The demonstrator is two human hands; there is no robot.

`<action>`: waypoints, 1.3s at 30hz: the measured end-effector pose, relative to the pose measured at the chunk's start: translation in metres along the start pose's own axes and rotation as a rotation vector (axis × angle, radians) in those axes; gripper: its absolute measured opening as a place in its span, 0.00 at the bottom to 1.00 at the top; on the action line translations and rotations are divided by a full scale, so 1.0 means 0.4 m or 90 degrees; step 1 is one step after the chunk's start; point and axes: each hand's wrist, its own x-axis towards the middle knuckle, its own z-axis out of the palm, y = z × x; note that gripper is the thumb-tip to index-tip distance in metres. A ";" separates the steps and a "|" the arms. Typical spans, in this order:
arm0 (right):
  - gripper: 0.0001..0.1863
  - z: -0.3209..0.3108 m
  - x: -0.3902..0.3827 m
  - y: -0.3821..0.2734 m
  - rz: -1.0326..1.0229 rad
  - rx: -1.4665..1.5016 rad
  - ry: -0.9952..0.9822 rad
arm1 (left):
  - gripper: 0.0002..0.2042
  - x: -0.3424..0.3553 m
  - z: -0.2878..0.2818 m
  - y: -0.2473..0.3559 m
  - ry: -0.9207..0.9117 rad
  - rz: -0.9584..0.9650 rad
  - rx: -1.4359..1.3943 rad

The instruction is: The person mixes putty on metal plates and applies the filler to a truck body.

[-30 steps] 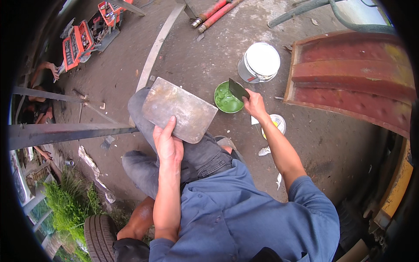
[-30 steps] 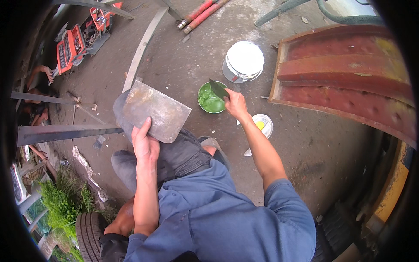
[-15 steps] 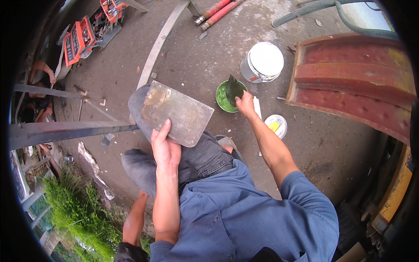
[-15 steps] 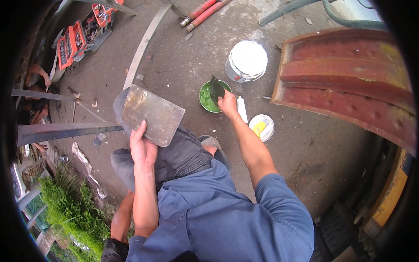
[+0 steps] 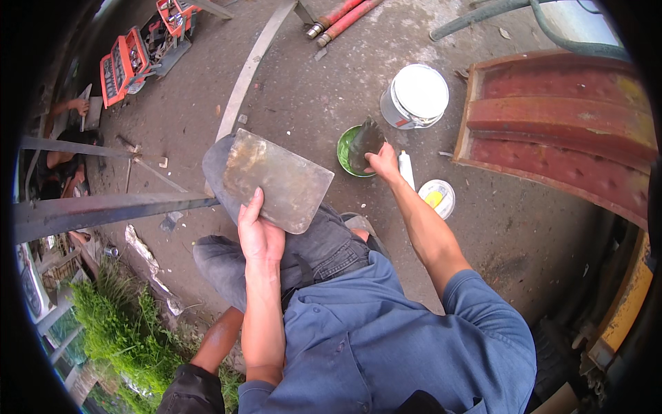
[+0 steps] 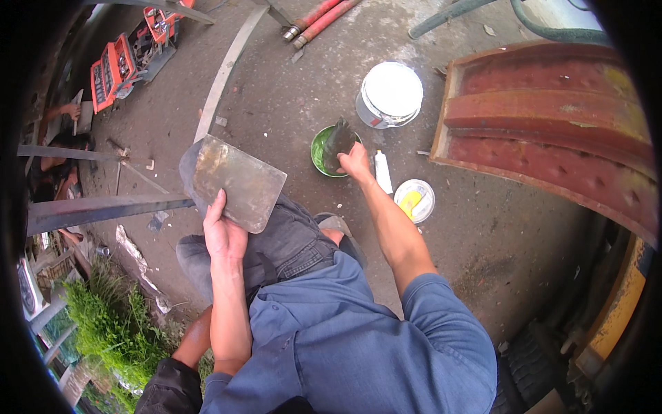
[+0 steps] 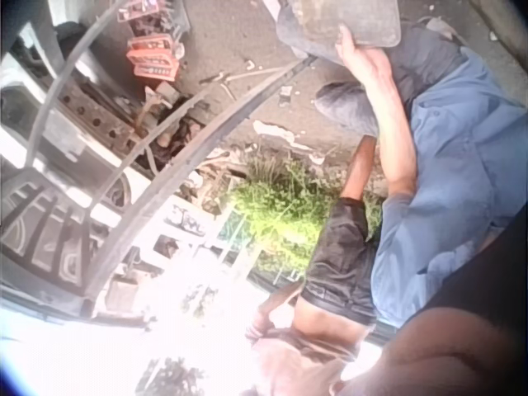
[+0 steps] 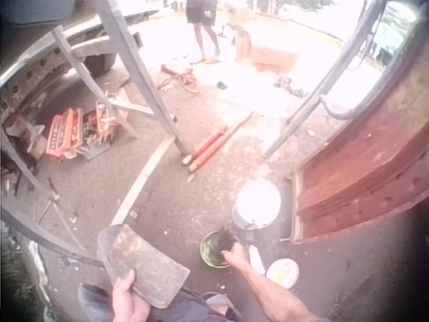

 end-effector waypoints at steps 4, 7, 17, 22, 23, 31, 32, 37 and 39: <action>0.18 0.010 -0.016 -0.014 0.021 0.061 0.000 | 0.19 0.005 0.013 0.008 0.012 -0.037 -0.058; 0.18 0.010 -0.021 -0.005 0.020 0.124 0.008 | 0.19 0.010 0.009 0.009 0.020 -0.046 -0.037; 0.17 -0.002 -0.021 0.079 0.110 0.420 0.006 | 0.19 0.006 0.007 0.012 0.027 -0.050 -0.039; 0.20 -0.016 -0.059 0.086 0.096 0.575 -0.031 | 0.20 0.009 -0.015 0.008 0.005 -0.038 -0.018; 0.21 -0.023 -0.065 0.090 0.078 0.631 -0.049 | 0.20 0.007 -0.010 0.008 0.004 -0.039 -0.018; 0.24 -0.097 -0.202 -0.074 -0.060 0.599 -0.063 | 0.19 -0.008 0.026 0.000 0.003 0.030 0.056; 0.24 -0.109 -0.222 -0.104 -0.104 0.584 -0.060 | 0.19 -0.007 0.029 -0.007 0.002 0.032 0.053; 0.22 -0.169 -0.305 -0.228 -0.181 0.536 -0.113 | 0.18 0.005 0.045 -0.028 0.002 0.038 0.095; 0.19 -0.177 -0.331 -0.268 -0.216 0.557 -0.115 | 0.18 0.000 0.044 -0.037 -0.005 0.033 0.096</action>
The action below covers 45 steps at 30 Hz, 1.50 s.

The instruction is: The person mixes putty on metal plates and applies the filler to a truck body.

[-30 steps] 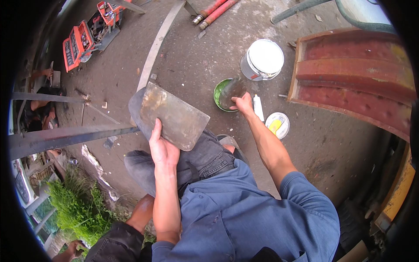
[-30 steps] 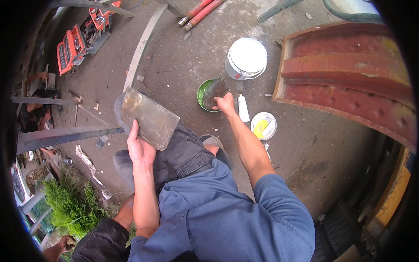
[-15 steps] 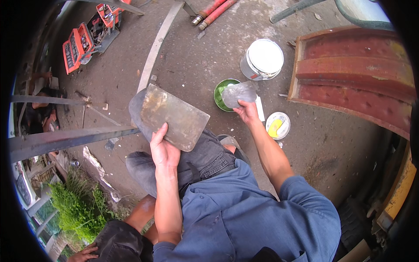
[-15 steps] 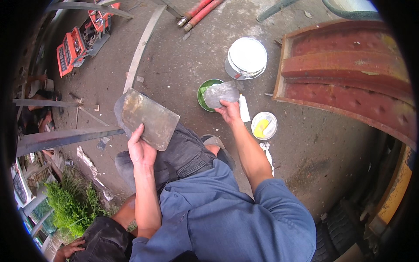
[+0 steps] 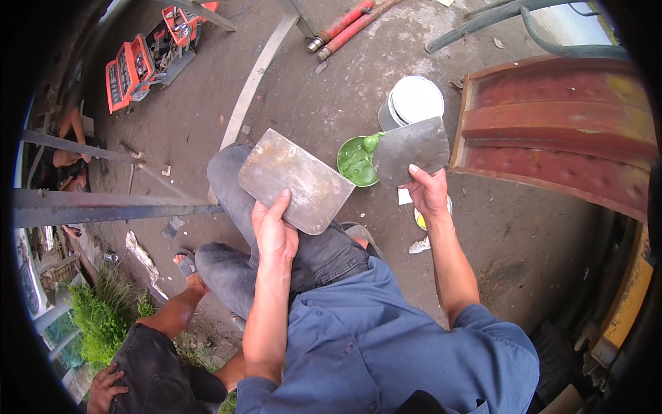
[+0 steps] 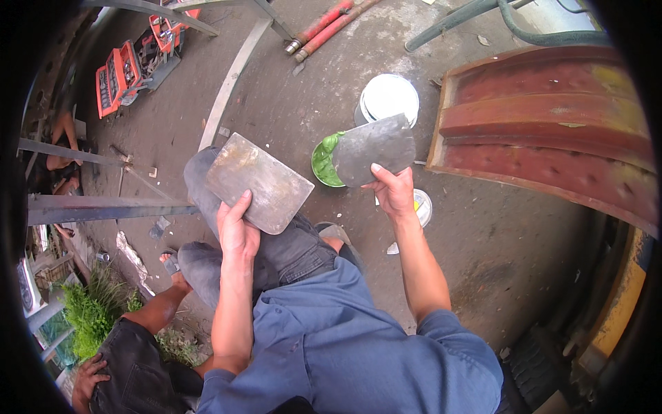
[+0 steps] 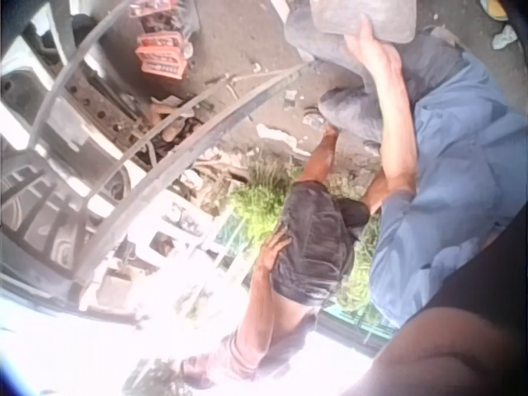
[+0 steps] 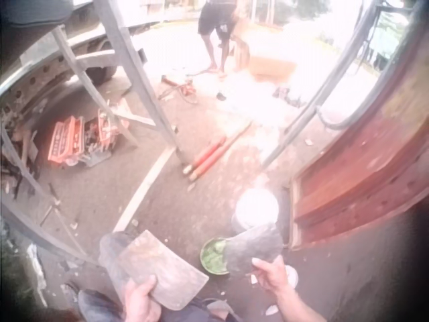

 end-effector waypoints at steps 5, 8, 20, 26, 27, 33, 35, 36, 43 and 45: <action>0.21 0.060 -0.012 -0.097 -0.056 -0.034 -0.022 | 0.17 0.002 0.017 -0.031 -0.011 -0.011 -0.012; 0.24 0.082 -0.019 -0.147 -0.123 -0.069 -0.072 | 0.16 0.004 0.028 -0.044 -0.025 -0.031 -0.009; 0.10 0.198 -0.076 -0.275 -0.383 -0.591 -0.307 | 0.17 -0.039 0.101 0.004 -0.148 -0.220 -0.092; 0.13 0.202 -0.084 -0.209 -0.438 -0.475 -0.307 | 0.19 -0.090 0.123 0.039 -0.180 -0.208 -0.114; 0.13 0.198 -0.084 -0.203 -0.447 -0.463 -0.310 | 0.19 -0.098 0.126 0.047 -0.181 -0.208 -0.113; 0.13 0.195 -0.058 -0.253 -0.461 -0.533 -0.397 | 0.19 -0.134 0.129 0.078 -0.205 -0.082 -0.073; 0.13 0.204 -0.053 -0.287 -0.463 -0.554 -0.418 | 0.19 -0.139 0.132 0.079 -0.202 -0.029 -0.054; 0.13 0.208 -0.050 -0.302 -0.460 -0.570 -0.445 | 0.19 -0.141 0.131 0.079 -0.206 -0.030 -0.055; 0.13 0.204 -0.043 -0.371 -0.522 -0.663 -0.440 | 0.19 -0.141 0.139 0.079 -0.196 0.089 -0.082; 0.12 0.200 -0.035 -0.385 -0.519 -0.761 -0.440 | 0.20 -0.137 0.142 0.083 -0.198 0.100 -0.078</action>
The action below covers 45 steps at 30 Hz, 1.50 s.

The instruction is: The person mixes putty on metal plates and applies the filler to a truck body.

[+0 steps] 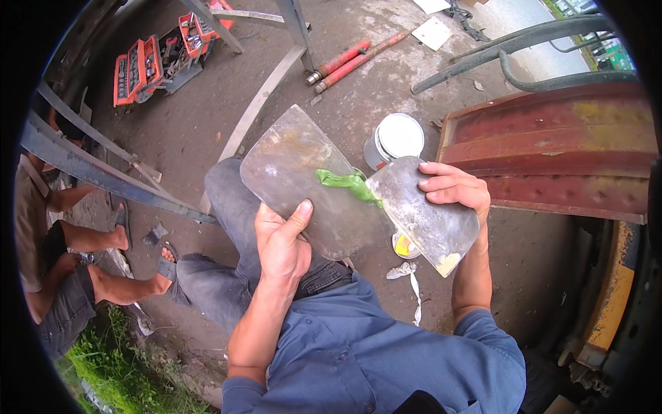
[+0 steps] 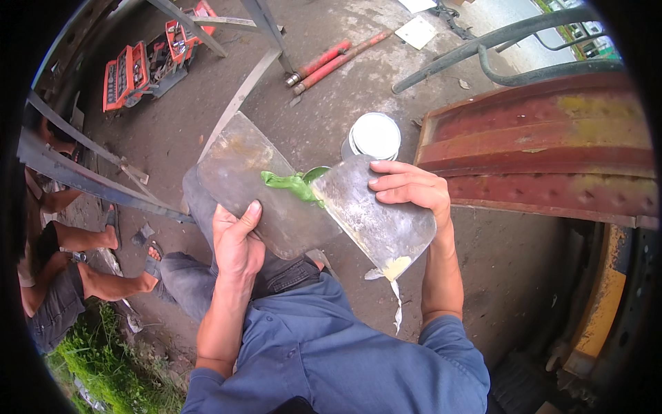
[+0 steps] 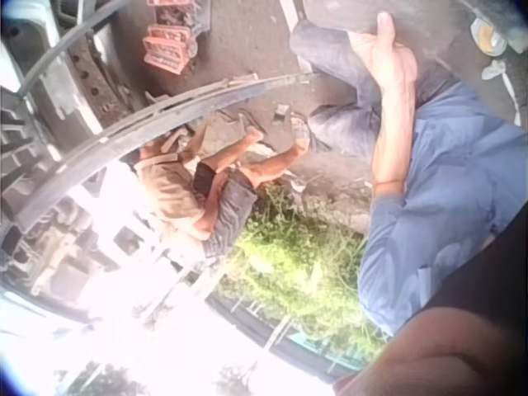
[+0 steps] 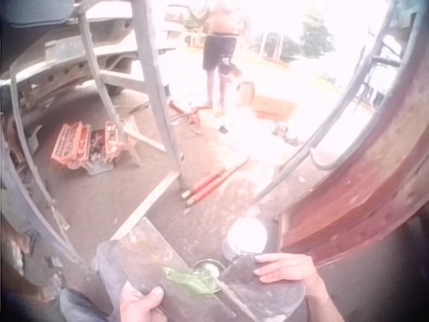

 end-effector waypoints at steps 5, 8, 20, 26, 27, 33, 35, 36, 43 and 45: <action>0.10 0.009 -0.084 0.063 0.251 0.107 0.157 | 0.23 0.037 0.015 0.063 0.002 0.149 -0.008; 0.17 0.044 -0.081 0.034 0.390 0.291 0.406 | 0.22 0.052 0.012 0.038 0.052 0.119 0.003; 0.19 0.161 -0.044 -0.094 0.307 0.458 0.391 | 0.21 0.067 0.021 -0.036 0.076 0.000 -0.053; 0.11 0.131 -0.045 -0.131 0.268 0.275 0.277 | 0.22 0.063 -0.005 -0.026 0.050 0.052 -0.003; 0.11 0.119 -0.047 -0.130 0.269 0.276 0.279 | 0.22 0.064 -0.009 -0.024 0.042 0.049 0.006; 0.06 0.080 -0.036 -0.078 0.408 0.065 -0.194 | 0.22 0.061 -0.017 0.012 0.033 0.051 0.004; 0.08 0.115 -0.061 -0.046 0.566 0.310 0.196 | 0.22 0.063 -0.021 0.030 0.031 0.073 -0.005; 0.13 0.112 -0.060 -0.046 0.588 0.326 0.263 | 0.22 0.062 -0.032 0.041 0.038 0.081 0.003; 0.18 0.153 -0.051 -0.060 0.458 0.499 0.398 | 0.22 0.052 -0.031 -0.030 0.086 0.054 0.067; 0.18 0.157 -0.041 -0.080 0.413 0.532 0.398 | 0.22 0.055 -0.024 -0.038 0.099 0.027 0.045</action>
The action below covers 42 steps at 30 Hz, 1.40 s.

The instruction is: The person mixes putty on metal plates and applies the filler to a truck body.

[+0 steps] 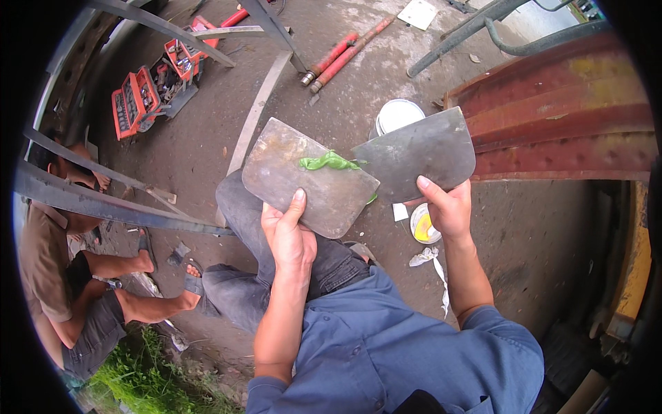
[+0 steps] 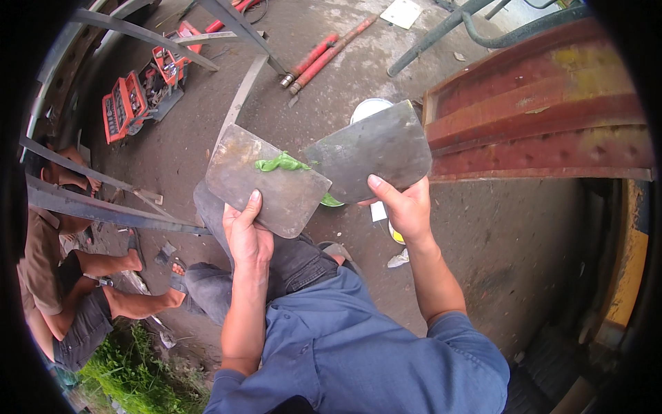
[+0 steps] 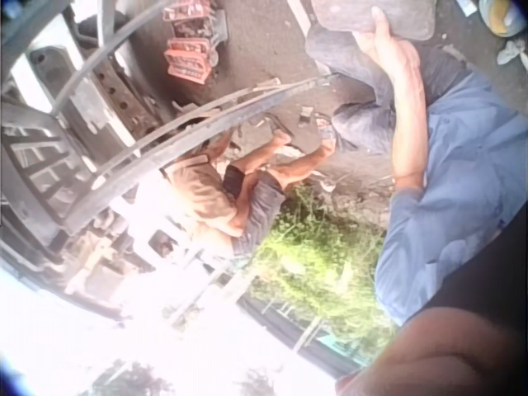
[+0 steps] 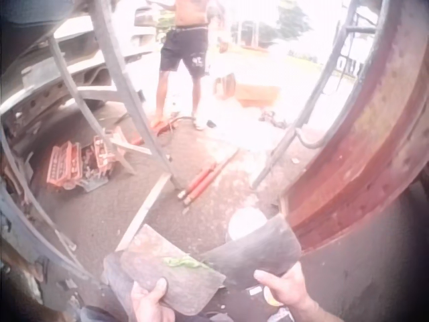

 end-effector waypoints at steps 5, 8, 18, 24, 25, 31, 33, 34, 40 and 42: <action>0.16 -0.002 -0.029 0.014 -0.028 -0.052 -0.043 | 0.22 0.006 0.007 0.011 -0.008 -0.015 -0.022; 0.13 -0.005 -0.038 0.007 -0.033 -0.137 -0.087 | 0.22 0.007 -0.002 0.019 -0.001 -0.012 0.002; 0.13 -0.044 -0.013 0.025 0.094 -0.159 0.019 | 0.21 0.007 -0.024 0.031 -0.029 0.014 0.023; 0.17 -0.004 -0.006 0.031 -0.100 -0.088 -0.008 | 0.21 0.015 -0.010 0.006 0.001 0.021 0.024; 0.14 -0.006 -0.002 0.023 -0.095 -0.200 -0.107 | 0.21 0.013 -0.016 0.012 0.015 0.031 0.007; 0.10 -0.009 0.009 0.092 0.015 -0.468 -0.141 | 0.20 0.029 -0.086 0.015 0.009 -0.006 -0.069; 0.11 -0.038 0.007 0.128 0.000 -0.395 -0.085 | 0.20 0.025 -0.075 0.024 0.019 -0.020 -0.061; 0.12 -0.043 0.007 0.160 0.003 -0.369 -0.081 | 0.19 0.013 -0.087 0.036 0.048 -0.017 -0.071; 0.16 -0.005 0.032 0.319 0.004 -0.360 -0.071 | 0.15 0.013 -0.257 0.047 0.037 -0.053 -0.164; 0.18 -0.012 0.066 0.387 0.052 -0.243 -0.039 | 0.15 0.015 -0.274 0.037 0.073 -0.076 -0.178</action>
